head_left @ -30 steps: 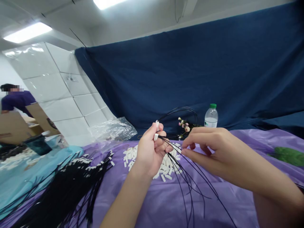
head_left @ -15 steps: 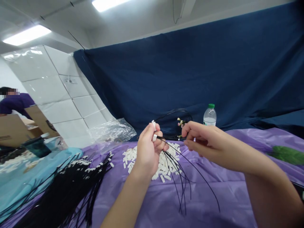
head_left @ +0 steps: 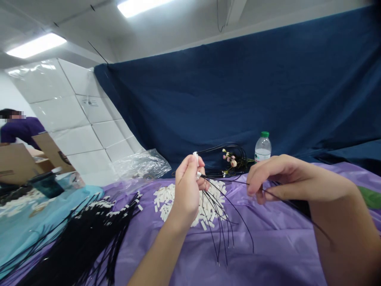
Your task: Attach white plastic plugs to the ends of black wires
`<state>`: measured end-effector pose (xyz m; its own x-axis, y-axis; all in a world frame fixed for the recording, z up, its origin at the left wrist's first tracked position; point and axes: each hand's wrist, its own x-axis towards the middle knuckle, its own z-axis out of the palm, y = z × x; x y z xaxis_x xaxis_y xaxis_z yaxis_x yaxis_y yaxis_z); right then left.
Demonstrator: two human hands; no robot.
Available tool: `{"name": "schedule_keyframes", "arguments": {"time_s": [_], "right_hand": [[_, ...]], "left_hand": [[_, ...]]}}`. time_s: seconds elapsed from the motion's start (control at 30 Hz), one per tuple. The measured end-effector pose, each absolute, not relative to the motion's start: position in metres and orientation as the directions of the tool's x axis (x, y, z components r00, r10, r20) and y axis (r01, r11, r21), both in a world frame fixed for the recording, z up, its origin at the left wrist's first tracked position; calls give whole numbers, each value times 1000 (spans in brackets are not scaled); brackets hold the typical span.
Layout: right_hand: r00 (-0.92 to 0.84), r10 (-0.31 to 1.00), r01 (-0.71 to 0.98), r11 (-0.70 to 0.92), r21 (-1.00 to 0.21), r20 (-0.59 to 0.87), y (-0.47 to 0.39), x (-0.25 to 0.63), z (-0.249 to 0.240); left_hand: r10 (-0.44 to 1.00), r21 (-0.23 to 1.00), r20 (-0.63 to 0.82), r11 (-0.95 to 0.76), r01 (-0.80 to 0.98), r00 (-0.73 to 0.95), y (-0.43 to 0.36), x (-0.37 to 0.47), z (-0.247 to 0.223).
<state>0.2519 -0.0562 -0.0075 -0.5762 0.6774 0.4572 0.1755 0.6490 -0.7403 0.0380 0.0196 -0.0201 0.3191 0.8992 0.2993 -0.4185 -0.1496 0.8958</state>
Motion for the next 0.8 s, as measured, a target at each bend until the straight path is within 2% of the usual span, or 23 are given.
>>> {"name": "schedule_keyframes", "arguments": {"time_s": [0.1,0.2,0.33,0.4,0.5,0.63,0.7,0.8], "right_hand": [[-466,617,45,732,-680,634,-47,256,-14],[-212,609,-61,772,-633,764,-40,256,-17],[212,607,-282,788,-547,766,-39,256,-10],[312,617,-308,785,-537,723,-44,258,-6],[283,624,-156,779,-607,728,-54,260,-6],[84,696,59,711,-701,713,-57,242,-11],[43,713,241,673,-700,700,-56,225,-11],[43,673,525,614,-590,738,-53,202,-10]], "left_hand": [[900,903,286,-139,-407,328,20,38,-20],[897,914,271,-125,-386,350,18,38,-20],[886,918,266,-112,-380,381,18,39,-20],[884,918,264,-108,-381,387,18,40,-21],[875,920,269,-109,-377,402,18,39,-21],[860,920,275,-106,-377,430,15,38,-22],[856,921,270,-96,-378,441,14,38,-21],[850,923,263,-84,-376,456,11,37,-20]]}}
